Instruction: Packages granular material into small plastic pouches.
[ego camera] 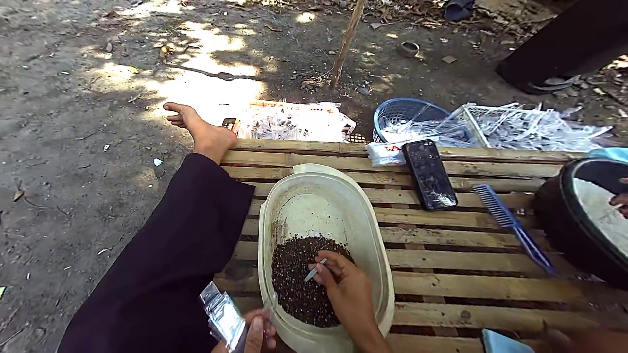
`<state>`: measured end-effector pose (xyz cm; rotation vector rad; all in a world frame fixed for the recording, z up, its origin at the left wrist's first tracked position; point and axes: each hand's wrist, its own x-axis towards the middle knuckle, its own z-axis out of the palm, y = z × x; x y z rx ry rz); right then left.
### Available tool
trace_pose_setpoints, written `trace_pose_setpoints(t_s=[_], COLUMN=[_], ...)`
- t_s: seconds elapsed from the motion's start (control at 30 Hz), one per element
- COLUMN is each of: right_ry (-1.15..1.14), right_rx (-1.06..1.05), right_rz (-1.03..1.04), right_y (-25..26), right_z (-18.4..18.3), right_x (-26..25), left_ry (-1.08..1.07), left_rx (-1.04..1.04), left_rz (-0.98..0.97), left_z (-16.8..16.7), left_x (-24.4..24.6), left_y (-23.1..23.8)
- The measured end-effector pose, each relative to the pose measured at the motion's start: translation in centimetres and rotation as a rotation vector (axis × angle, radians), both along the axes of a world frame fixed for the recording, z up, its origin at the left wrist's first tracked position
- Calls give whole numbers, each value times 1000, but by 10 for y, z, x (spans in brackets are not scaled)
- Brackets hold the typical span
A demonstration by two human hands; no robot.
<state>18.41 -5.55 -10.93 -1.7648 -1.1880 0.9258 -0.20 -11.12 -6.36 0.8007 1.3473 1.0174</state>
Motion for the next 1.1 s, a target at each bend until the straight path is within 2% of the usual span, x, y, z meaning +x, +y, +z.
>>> trace_pose_setpoints(t_s=[0.13, 0.37, 0.67, 0.83, 0.93, 1.03, 1.1], right_ry=[96, 206, 205, 175, 157, 153, 176], right_rx=[-51, 31, 187, 253, 384, 590, 686], right_rz=[-22, -46, -15, 29, 120, 271, 321], right_y=[4, 10, 10, 6, 3, 3, 3], right_z=[7, 32, 53, 60, 63, 67, 77], right_x=[3, 2, 1, -1, 1, 13, 22], left_ry=[72, 106, 163, 171, 53, -265, -393], left_rx=[-7, 22, 43, 30, 32, -98, -174], left_rz=[-19, 10, 21, 33, 61, 119, 155], left_z=[-5, -10, -4, 10, 22, 30, 31], left_x=[-2, 3, 11, 26, 38, 45, 47], left_y=[0, 3, 7, 14, 20, 32, 40])
